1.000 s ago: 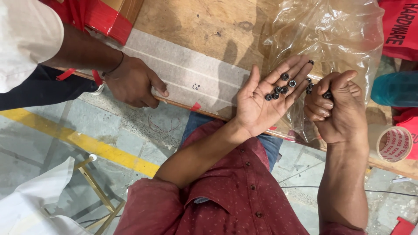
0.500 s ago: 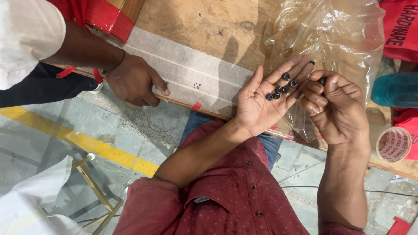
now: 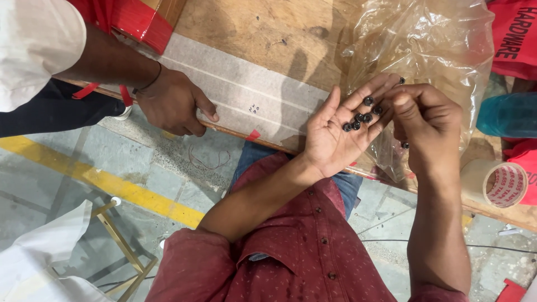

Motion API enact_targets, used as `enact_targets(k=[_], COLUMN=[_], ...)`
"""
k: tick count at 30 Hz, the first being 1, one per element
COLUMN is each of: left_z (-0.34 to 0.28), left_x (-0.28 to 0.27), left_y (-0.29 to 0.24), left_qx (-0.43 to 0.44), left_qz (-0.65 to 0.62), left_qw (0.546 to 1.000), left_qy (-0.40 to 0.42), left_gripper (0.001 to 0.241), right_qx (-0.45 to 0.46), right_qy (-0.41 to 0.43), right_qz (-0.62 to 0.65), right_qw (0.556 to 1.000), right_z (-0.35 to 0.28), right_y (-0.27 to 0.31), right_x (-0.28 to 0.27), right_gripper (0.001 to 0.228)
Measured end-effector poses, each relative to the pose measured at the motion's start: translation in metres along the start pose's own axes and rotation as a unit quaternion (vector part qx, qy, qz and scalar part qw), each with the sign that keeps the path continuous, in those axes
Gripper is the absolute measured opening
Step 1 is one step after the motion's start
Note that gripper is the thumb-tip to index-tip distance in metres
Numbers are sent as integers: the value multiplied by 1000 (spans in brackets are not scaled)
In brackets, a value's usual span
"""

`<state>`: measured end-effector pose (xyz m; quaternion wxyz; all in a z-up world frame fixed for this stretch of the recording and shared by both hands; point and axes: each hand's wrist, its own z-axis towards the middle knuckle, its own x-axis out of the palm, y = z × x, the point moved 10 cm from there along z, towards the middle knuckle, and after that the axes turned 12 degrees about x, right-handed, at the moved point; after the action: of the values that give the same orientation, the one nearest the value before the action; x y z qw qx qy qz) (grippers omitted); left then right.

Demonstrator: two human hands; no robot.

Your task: The person takes small black hardware parts from a plastic bag on the worktable, counts them in their palm, and places them into red HARDWARE pouches, opening and handling several pouches while a coworker stands beside the table.

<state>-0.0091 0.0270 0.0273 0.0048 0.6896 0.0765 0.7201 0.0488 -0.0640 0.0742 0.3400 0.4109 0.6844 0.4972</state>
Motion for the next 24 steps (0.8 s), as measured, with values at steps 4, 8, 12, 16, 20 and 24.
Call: enact_targets(k=[4,8,12,16,20,24], left_z=[-2,-4,-3,-3,-3,-6], left_x=[-9,-20,-4,-5,-15,-6], left_y=[0,1,-4,-6,-2,-2], left_qx=[9,9,13,20,15,12], left_qz=[11,-20,7,6,-15,-111], left_qw=[1000,999,1000,1000,1000,987], left_qy=[-20,-23,-4,-2,10,119], left_gripper=[73,70,70,70,67,60], right_qx=[-26,-22,37,125,158,111], right_qy=[-9,-12,4,60,66,158], right_qz=[-117,-127,91,281,200,136], right_qw=[993,992,995,950,965,972], right_z=[2,1,0,-9,-22,-26], right_y=[6,14,6,8,6,1], right_x=[10,17,7,13,17,27], right_gripper=[19,26,27,28,37,33])
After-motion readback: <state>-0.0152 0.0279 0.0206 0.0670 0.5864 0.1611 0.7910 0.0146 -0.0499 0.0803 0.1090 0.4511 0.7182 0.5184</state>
